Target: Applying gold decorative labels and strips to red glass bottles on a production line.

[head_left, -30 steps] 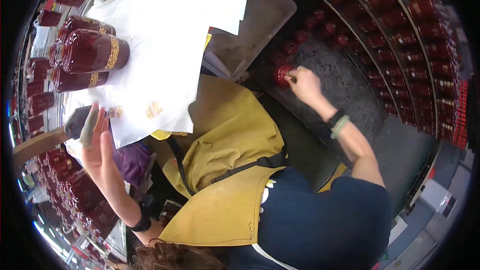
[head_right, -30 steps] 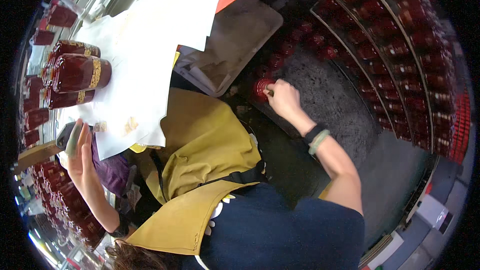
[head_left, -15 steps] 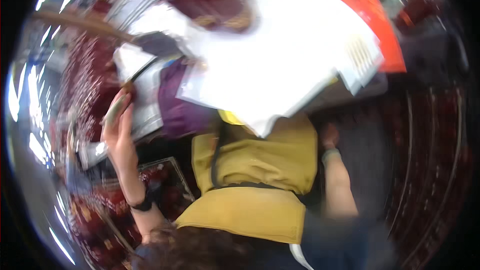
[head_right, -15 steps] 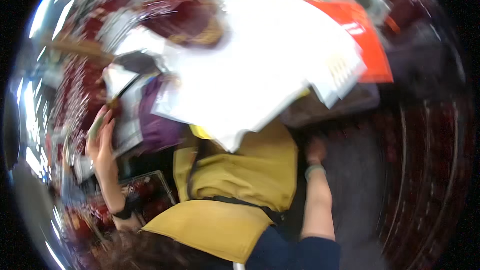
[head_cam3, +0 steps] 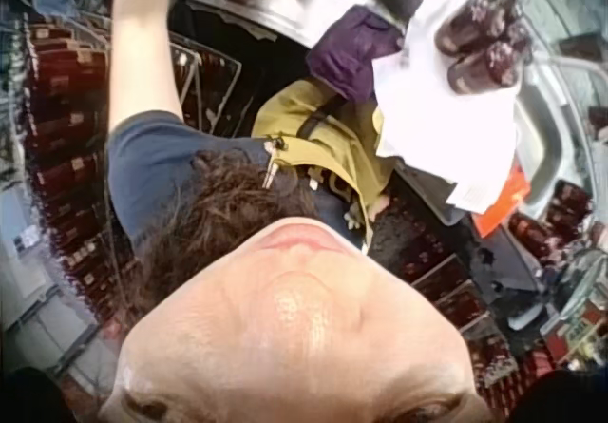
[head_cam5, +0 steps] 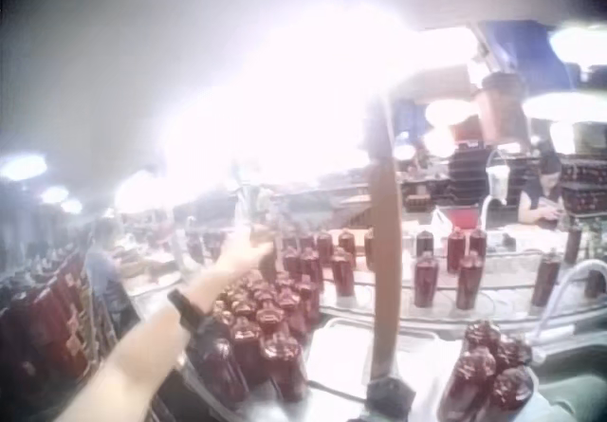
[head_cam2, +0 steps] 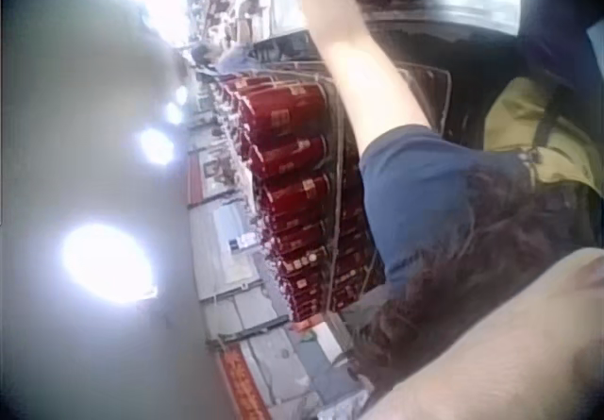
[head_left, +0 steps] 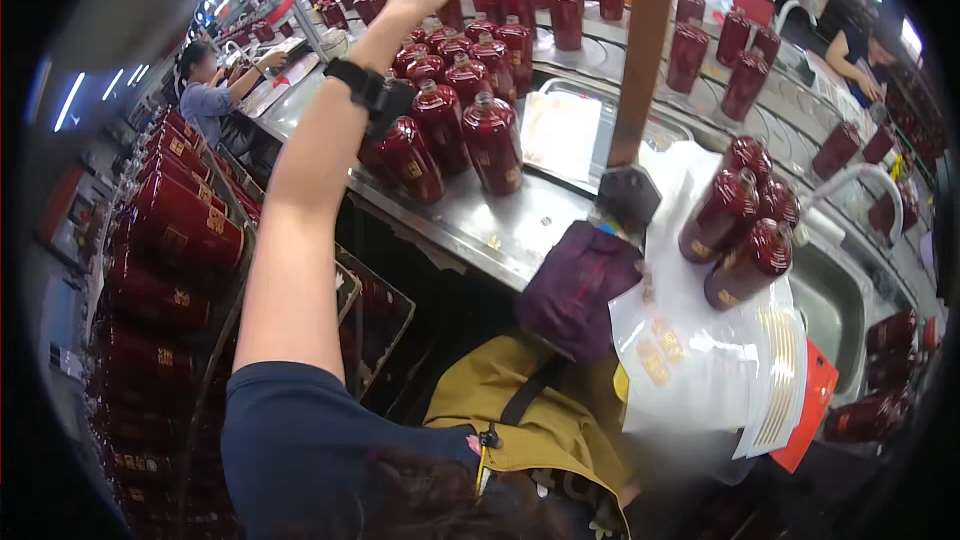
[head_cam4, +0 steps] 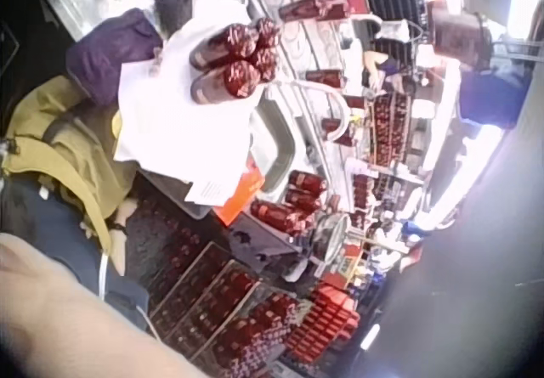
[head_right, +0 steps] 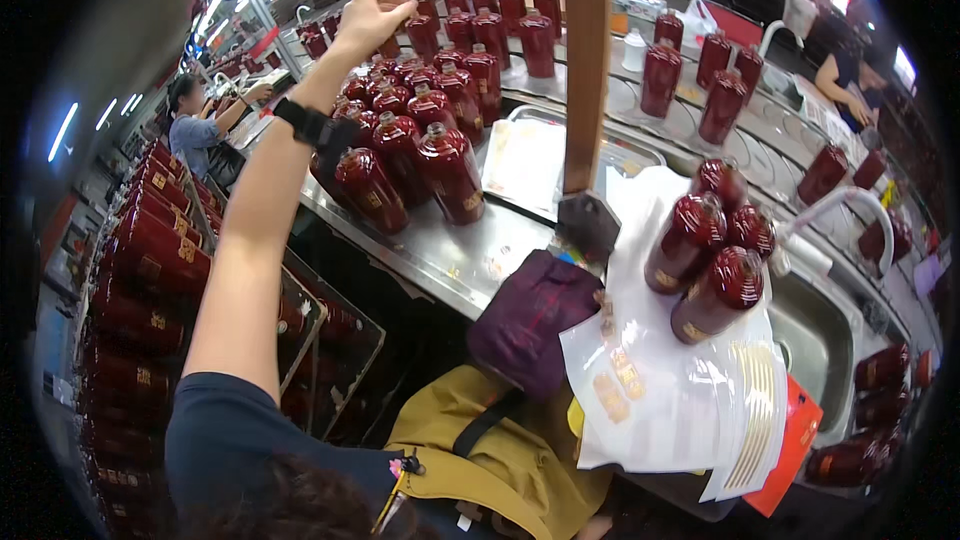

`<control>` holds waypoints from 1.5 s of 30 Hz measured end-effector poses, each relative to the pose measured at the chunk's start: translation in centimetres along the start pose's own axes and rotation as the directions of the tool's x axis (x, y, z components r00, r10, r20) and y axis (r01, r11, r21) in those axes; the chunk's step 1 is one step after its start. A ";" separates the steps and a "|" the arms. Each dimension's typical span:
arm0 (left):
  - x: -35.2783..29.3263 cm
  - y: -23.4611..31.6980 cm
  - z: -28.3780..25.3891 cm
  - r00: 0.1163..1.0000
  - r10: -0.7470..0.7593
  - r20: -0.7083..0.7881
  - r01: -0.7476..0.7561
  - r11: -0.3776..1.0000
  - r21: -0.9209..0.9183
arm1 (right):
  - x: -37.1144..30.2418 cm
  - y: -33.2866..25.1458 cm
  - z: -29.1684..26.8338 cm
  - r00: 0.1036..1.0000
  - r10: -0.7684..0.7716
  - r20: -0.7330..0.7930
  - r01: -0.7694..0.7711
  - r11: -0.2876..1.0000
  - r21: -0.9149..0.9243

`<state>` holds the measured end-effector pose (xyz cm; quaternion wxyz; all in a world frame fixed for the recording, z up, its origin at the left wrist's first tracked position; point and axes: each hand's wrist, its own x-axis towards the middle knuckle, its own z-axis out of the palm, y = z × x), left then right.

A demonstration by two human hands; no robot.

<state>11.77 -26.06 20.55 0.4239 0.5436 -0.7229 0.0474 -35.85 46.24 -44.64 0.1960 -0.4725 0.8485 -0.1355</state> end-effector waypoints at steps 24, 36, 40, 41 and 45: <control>-7.3 -28.8 -5.7 0.816 -0.578 0.005 0.376 0.538 0.754 | 2.5 -14.2 -11.1 0.854 0.280 -0.439 -0.241 0.960 0.143; 5.5 -7.9 -12.6 0.919 0.168 -0.356 0.107 0.764 0.636 | -0.1 -20.1 -23.6 0.692 0.147 -0.707 0.045 0.968 0.245; 4.1 0.6 -10.1 0.939 0.249 -0.237 -0.143 0.910 0.388 | 5.9 -29.9 -32.0 0.655 -0.354 -0.668 0.578 0.803 0.141; 3.2 1.7 -8.5 0.932 0.307 -0.193 -0.265 0.940 0.216 | 7.1 -34.3 -34.4 0.679 -0.367 -0.636 0.599 0.777 0.191; -4.7 9.6 -1.1 0.957 0.232 0.171 -0.141 0.893 -0.427 | 12.9 -43.4 -37.4 0.708 -0.515 -0.483 0.692 0.643 0.328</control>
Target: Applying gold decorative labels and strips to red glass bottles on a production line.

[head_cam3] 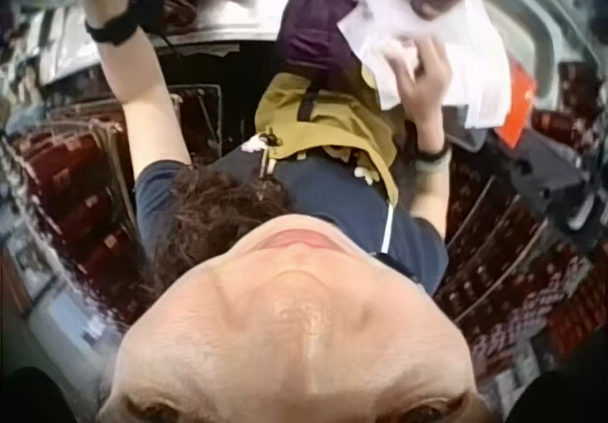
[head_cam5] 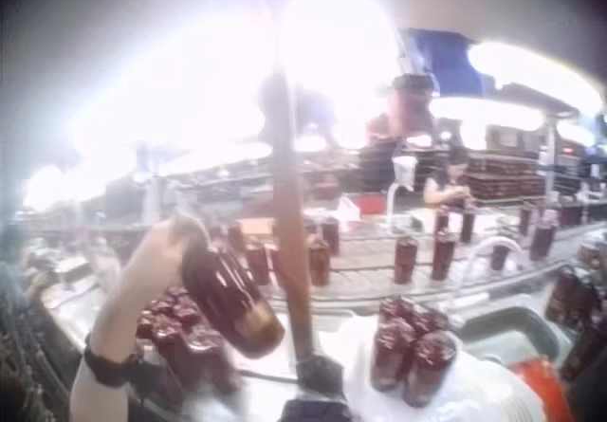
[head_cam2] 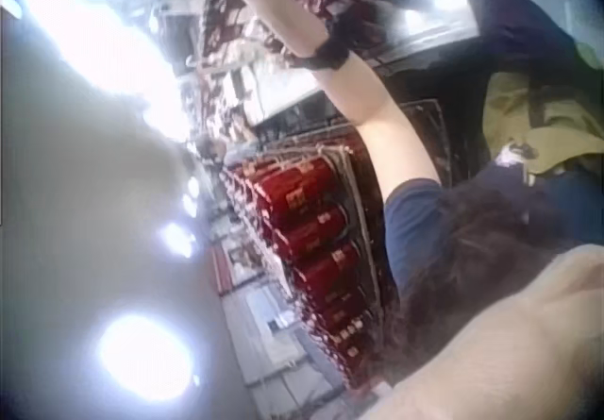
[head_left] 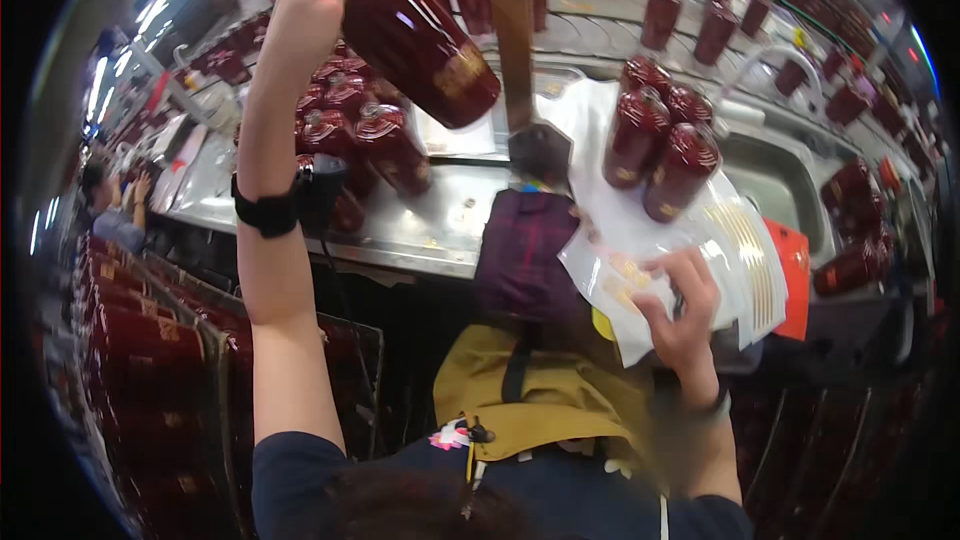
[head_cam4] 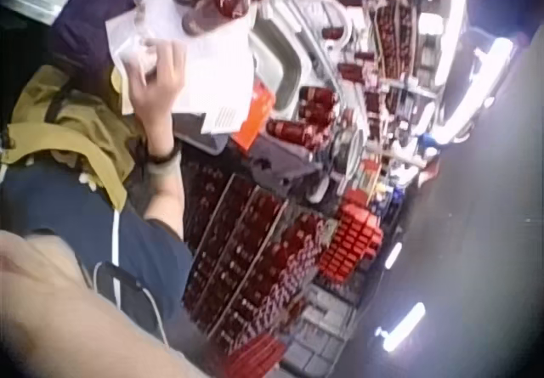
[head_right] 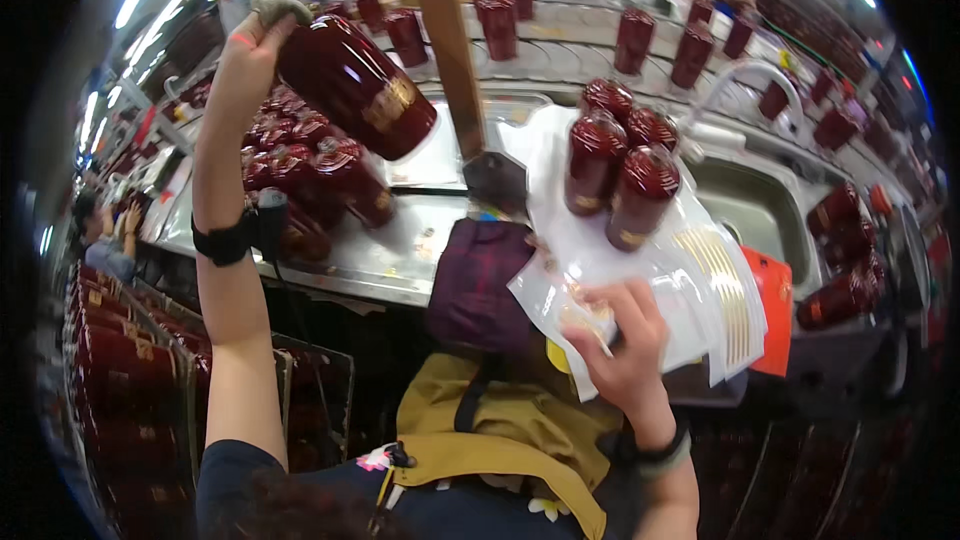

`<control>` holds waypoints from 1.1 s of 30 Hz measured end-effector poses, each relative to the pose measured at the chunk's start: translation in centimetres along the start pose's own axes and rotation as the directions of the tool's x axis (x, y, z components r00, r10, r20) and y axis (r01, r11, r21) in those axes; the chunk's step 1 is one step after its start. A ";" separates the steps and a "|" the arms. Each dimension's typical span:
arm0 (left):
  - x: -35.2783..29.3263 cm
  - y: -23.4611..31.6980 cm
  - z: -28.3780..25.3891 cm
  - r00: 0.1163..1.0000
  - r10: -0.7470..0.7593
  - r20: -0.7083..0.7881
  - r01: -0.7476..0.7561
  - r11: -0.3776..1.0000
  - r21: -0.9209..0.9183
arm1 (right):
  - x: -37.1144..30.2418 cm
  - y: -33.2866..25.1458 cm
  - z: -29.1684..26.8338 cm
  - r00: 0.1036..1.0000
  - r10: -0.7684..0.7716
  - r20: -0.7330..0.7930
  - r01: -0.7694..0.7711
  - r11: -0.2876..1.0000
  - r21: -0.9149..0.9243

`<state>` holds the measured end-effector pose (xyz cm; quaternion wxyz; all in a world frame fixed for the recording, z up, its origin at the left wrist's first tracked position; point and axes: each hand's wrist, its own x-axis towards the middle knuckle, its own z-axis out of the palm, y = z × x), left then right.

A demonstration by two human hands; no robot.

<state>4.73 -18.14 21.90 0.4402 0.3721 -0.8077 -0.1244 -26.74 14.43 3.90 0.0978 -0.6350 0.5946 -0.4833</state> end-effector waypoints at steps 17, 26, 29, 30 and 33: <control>-10.7 3.1 13.2 0.897 -0.061 0.438 0.229 0.912 -0.341 | 5.0 -0.1 7.5 0.602 0.329 0.728 -0.797 0.301 0.524; -21.3 -1.5 14.2 0.838 -0.242 0.489 0.516 0.641 -0.568 | 8.6 2.3 10.7 0.493 0.480 0.725 -0.870 0.269 0.413; -24.4 0.9 15.3 0.884 -0.068 0.462 0.371 0.702 -0.608 | 9.5 5.1 11.7 0.497 0.497 0.711 -0.864 0.208 0.458; -25.0 2.4 15.6 0.902 -0.068 0.427 0.332 0.742 -0.582 | 9.9 4.3 11.4 0.491 0.516 0.702 -0.867 0.206 0.454; -26.2 3.5 17.4 0.898 -0.227 0.376 0.405 0.759 -0.510 | 9.8 3.5 10.7 0.590 0.555 0.586 -0.794 0.529 0.299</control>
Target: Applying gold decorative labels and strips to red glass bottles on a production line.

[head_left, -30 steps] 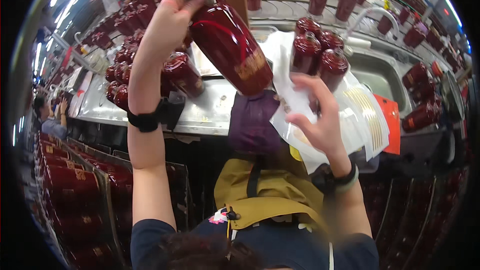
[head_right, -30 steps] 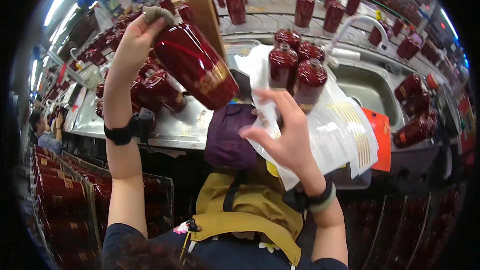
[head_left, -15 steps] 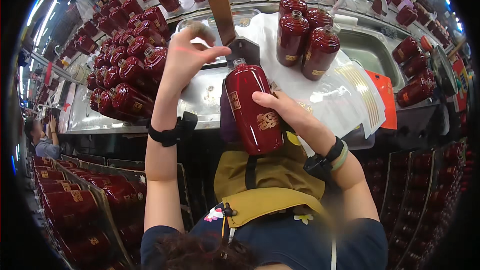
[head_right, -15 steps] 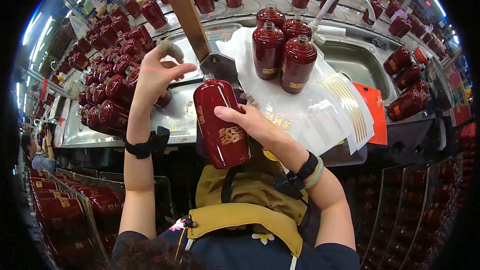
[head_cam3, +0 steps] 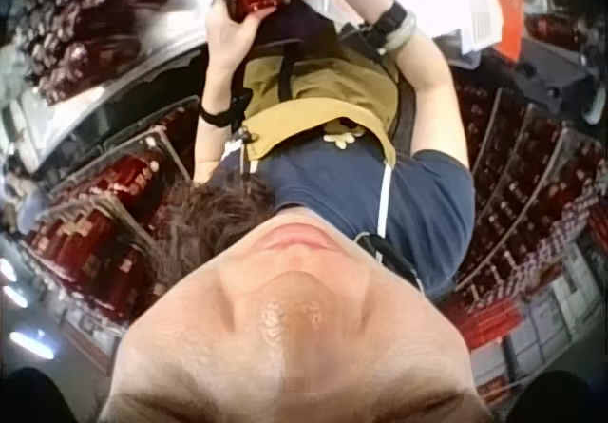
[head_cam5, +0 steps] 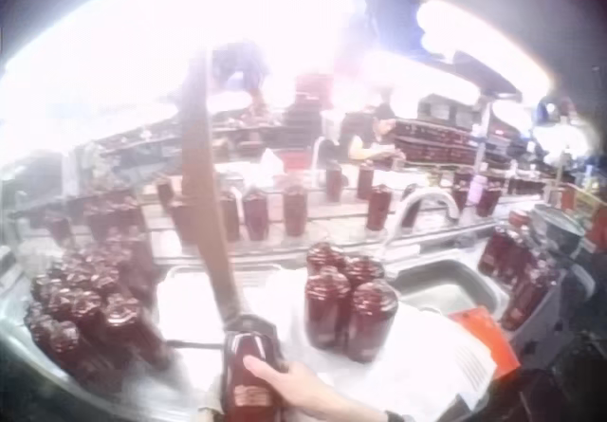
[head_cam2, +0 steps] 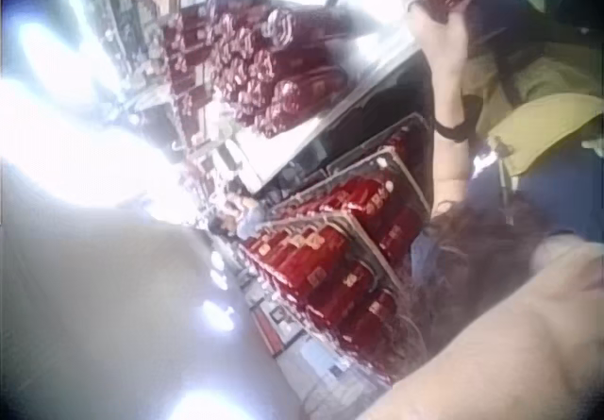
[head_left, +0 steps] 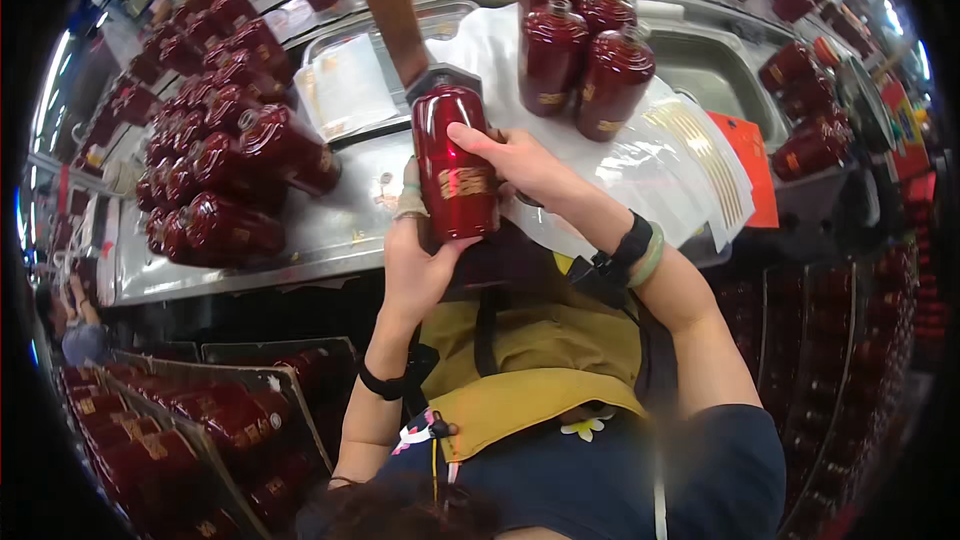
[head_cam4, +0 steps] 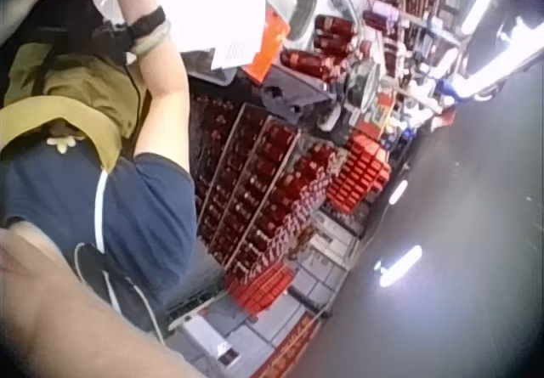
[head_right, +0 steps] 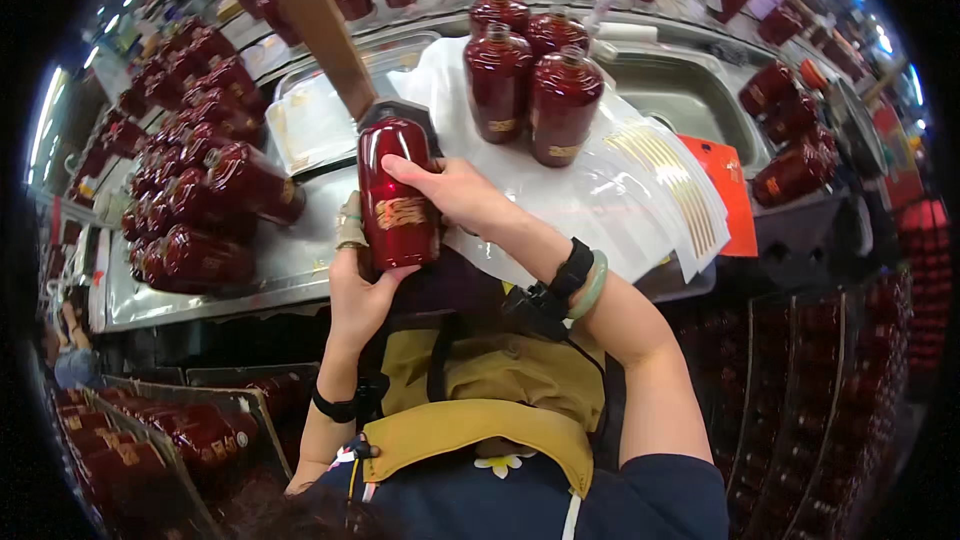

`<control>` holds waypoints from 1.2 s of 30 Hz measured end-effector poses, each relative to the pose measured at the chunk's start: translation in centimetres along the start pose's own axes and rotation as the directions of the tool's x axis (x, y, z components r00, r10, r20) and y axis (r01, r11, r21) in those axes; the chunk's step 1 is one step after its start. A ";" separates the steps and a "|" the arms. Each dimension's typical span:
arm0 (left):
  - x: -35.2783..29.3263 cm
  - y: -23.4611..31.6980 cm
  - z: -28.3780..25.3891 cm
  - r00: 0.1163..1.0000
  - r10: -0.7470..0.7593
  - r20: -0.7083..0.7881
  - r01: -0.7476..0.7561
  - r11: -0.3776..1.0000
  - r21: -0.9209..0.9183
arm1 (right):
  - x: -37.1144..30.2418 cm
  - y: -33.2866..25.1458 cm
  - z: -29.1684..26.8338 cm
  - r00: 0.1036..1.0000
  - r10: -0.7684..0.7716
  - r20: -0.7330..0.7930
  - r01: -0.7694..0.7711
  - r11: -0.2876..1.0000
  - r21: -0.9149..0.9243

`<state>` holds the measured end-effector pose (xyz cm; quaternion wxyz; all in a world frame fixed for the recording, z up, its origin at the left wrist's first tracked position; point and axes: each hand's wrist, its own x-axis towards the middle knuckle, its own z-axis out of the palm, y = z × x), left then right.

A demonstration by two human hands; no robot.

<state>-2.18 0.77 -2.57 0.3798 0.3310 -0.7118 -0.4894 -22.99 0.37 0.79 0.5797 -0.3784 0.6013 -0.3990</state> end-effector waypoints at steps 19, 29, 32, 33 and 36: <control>-0.9 1.0 2.1 0.999 -0.027 0.028 0.019 0.965 0.262 | -3.7 11.3 -37.0 0.745 -0.216 -0.631 -0.387 0.631 -0.673; -0.9 1.4 1.8 0.993 0.118 0.000 -0.107 0.898 0.427 | -5.4 10.7 -35.2 0.387 -0.605 -0.696 -0.284 0.640 -0.714; -1.1 -0.3 1.6 0.975 0.122 -0.187 -0.055 0.942 0.330 | -8.2 6.9 -25.9 0.479 -0.571 -0.667 -0.196 0.670 -0.716; -1.1 -0.4 1.4 0.977 0.104 -0.186 -0.042 0.948 0.314 | -9.1 6.3 -23.1 0.516 -0.575 -0.635 -0.149 0.669 -0.728; -1.3 -0.5 0.9 0.961 0.185 -0.208 -0.098 0.925 0.368 | -11.4 5.2 -14.8 0.639 -0.590 -0.494 0.090 0.695 -0.713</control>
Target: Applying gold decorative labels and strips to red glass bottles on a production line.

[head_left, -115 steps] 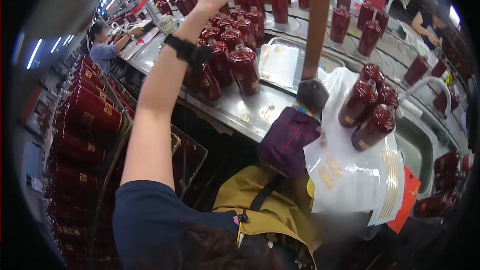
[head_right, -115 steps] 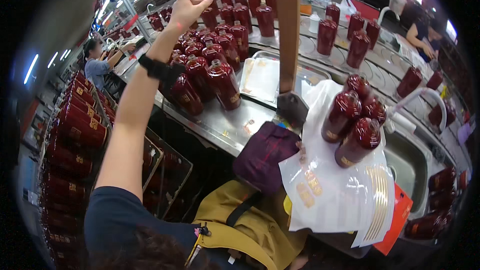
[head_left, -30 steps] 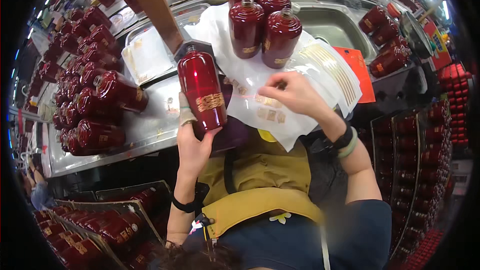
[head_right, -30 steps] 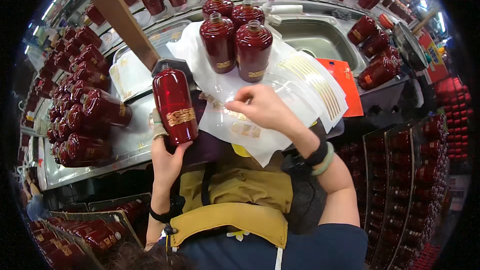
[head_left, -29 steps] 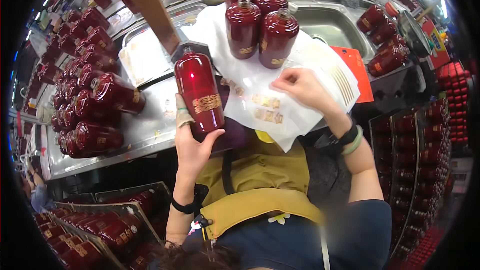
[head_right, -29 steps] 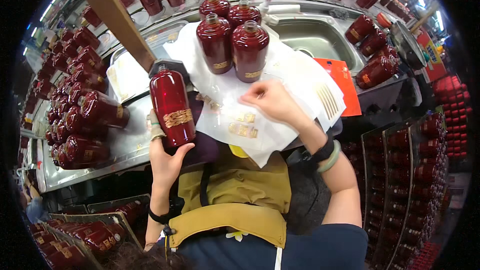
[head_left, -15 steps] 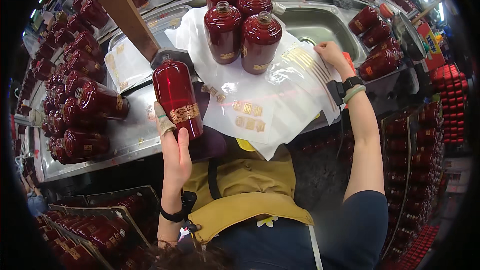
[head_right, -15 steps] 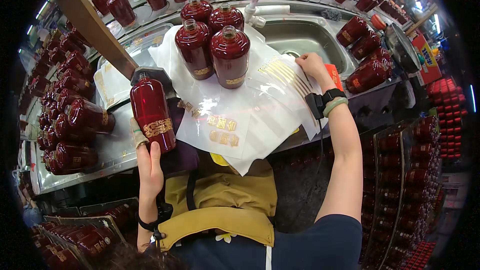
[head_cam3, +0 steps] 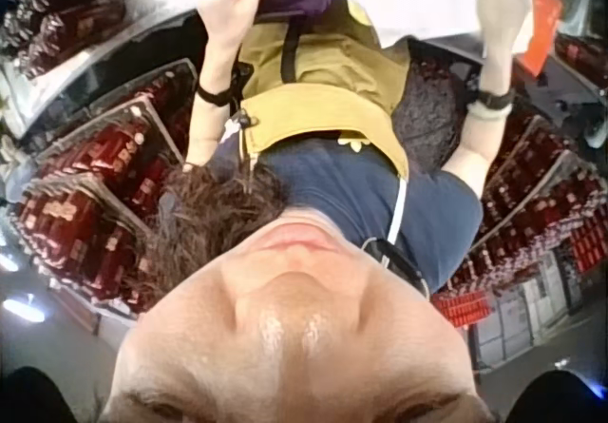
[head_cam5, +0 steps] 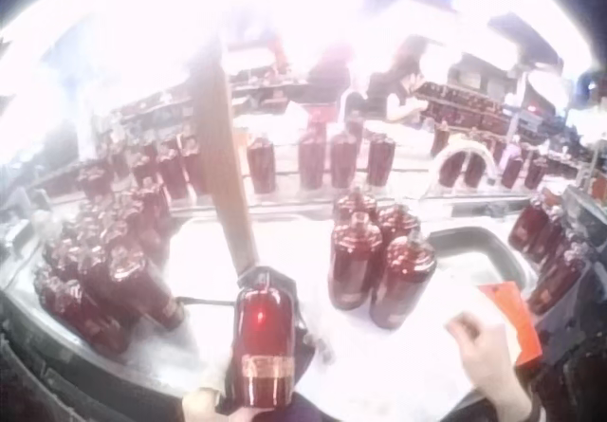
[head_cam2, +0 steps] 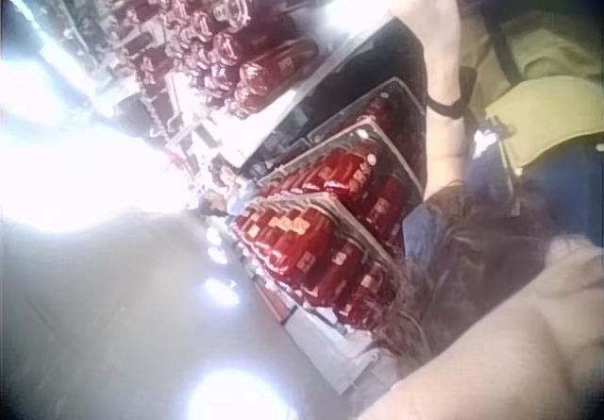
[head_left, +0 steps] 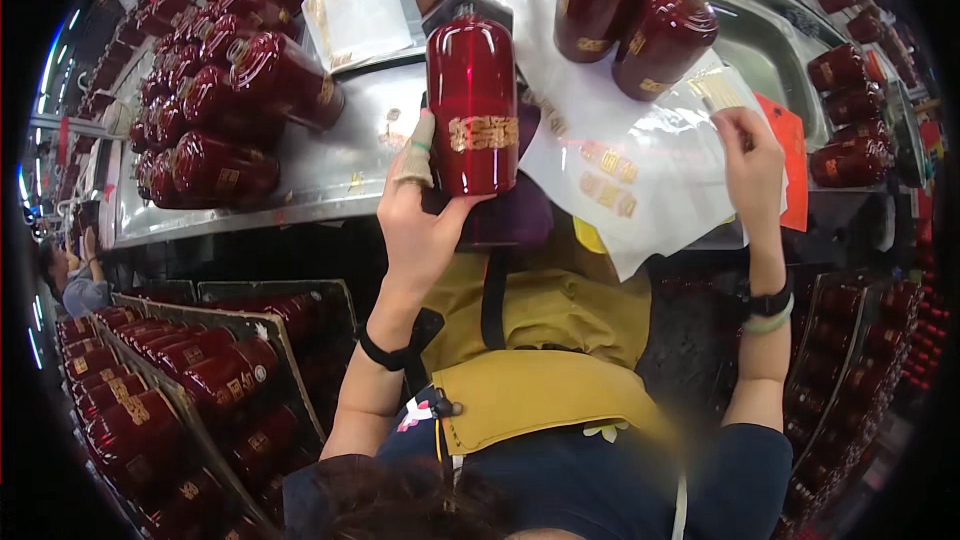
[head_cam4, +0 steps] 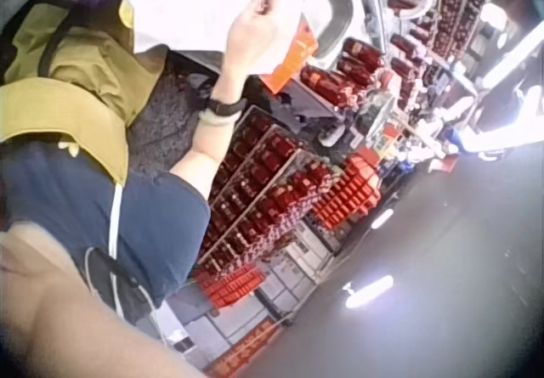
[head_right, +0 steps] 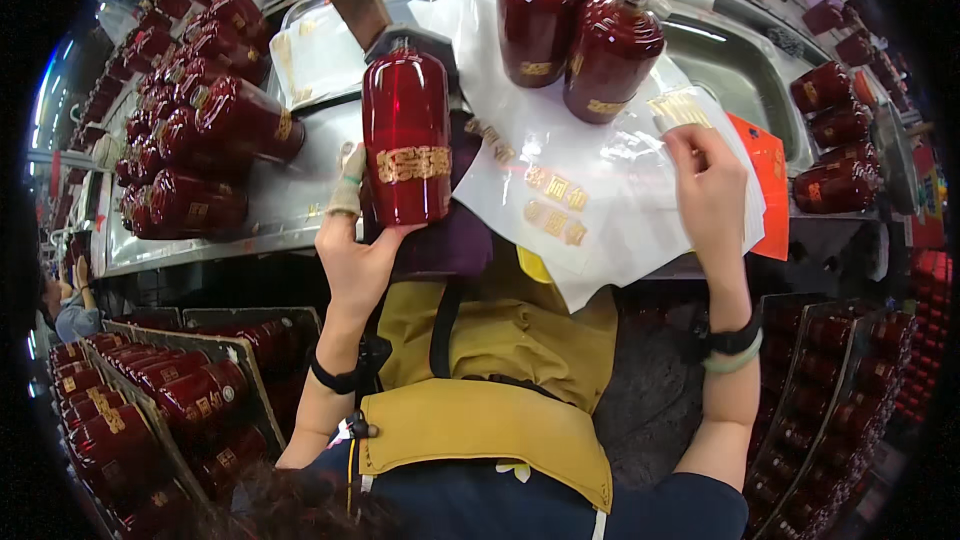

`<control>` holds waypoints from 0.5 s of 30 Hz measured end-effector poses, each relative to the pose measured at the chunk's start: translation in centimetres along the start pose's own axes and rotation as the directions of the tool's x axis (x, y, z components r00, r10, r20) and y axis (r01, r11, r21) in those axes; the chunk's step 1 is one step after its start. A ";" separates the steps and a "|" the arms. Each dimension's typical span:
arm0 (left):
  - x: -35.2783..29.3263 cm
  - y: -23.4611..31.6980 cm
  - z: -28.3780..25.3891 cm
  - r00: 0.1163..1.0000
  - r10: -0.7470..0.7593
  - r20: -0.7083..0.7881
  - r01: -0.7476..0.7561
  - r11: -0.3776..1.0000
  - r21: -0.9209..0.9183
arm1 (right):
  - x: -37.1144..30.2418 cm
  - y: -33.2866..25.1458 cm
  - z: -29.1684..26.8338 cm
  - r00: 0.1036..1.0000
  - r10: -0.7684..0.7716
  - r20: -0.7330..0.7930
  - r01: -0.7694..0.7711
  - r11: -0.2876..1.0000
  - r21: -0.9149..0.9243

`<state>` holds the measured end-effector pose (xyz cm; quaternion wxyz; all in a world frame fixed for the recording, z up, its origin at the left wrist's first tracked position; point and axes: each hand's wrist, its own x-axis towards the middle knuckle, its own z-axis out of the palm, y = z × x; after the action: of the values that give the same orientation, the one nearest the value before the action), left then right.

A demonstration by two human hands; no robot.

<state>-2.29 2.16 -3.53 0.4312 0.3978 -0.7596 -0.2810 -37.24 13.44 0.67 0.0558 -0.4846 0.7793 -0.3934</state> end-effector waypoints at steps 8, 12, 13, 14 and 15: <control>-0.4 -0.5 -0.4 0.988 -0.071 0.137 0.090 0.986 -0.139 | -5.8 -12.3 7.6 0.934 -0.153 0.324 0.030 0.934 0.356; -1.6 0.6 -0.2 0.982 -0.090 0.168 0.144 0.929 -0.341 | -6.3 -13.9 10.4 0.938 -0.176 0.300 0.036 0.906 0.421; -1.7 0.9 -0.1 0.978 -0.154 0.143 0.203 0.863 -0.463 | -6.4 -14.0 10.7 0.938 -0.174 0.301 0.034 0.907 0.419; -1.4 0.3 -0.5 0.956 -0.221 0.194 0.293 0.751 -0.591 | -6.4 -14.1 11.0 0.938 -0.159 0.308 0.017 0.909 0.417; -1.4 0.2 -0.3 0.955 -0.224 0.194 0.296 0.750 -0.592 | -6.5 -14.1 11.2 0.938 -0.144 0.314 0.001 0.910 0.415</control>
<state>-1.69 3.47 -3.87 0.4508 0.3215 -0.5864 -0.5912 -18.54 9.27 0.48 0.2737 -0.5513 0.6398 -0.4601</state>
